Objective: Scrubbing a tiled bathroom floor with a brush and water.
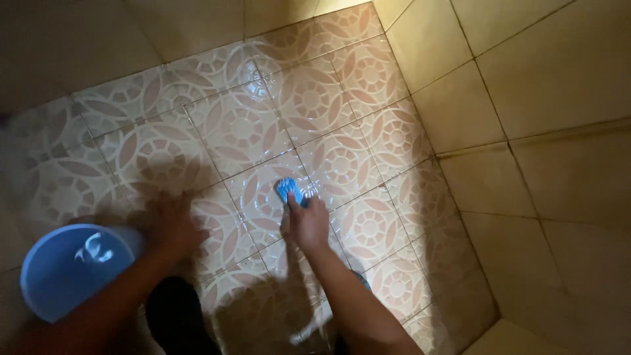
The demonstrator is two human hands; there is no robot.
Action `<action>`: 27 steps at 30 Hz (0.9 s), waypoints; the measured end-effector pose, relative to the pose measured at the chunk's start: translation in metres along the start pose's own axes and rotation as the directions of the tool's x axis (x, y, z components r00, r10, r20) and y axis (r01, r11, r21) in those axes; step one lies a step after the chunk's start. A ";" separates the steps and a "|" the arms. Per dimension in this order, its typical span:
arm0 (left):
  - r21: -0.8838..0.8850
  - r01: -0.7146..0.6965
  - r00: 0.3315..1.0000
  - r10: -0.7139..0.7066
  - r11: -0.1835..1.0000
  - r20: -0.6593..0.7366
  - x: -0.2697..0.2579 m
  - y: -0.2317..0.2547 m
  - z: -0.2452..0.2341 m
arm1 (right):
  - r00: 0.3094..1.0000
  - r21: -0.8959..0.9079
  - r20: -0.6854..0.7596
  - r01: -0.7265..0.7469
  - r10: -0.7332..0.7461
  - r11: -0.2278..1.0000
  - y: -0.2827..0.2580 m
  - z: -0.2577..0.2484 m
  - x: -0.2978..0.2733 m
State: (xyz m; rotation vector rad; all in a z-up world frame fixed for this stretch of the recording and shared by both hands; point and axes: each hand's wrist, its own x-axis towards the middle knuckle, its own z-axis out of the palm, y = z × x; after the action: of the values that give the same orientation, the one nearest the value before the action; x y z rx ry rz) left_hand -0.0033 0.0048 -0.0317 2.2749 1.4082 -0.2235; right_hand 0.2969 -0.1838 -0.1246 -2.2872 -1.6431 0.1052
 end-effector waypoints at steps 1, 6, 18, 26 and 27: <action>0.004 0.020 0.999 -0.020 1.000 0.031 -0.001 0.015 -0.024 | 0.995 -0.015 0.064 -0.076 0.077 0.997 0.005 0.001 0.012; 0.261 0.025 0.992 -0.057 0.965 0.116 0.012 0.033 -0.042 | 0.982 -0.068 0.061 -0.173 0.178 0.982 -0.007 -0.040 0.068; 0.049 -0.300 0.890 0.261 0.953 0.373 0.033 -0.059 -0.030 | 0.986 -0.031 0.062 -0.153 0.154 0.988 -0.026 -0.083 -0.018; -0.208 -0.804 0.536 0.830 0.557 0.152 0.036 0.024 -0.066 | 0.987 0.027 0.134 -0.088 0.083 0.996 -0.026 -0.102 -0.016; -0.211 -0.794 0.554 0.822 0.570 0.135 0.054 0.008 -0.036 | 0.988 0.022 0.143 -0.064 0.060 0.998 -0.018 -0.095 -0.009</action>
State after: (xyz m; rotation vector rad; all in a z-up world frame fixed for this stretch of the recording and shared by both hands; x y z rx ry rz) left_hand 0.0253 0.0619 -0.0176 2.4342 0.1301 -0.0670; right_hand 0.3002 -0.2073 -0.0308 -2.3594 -1.6274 0.3095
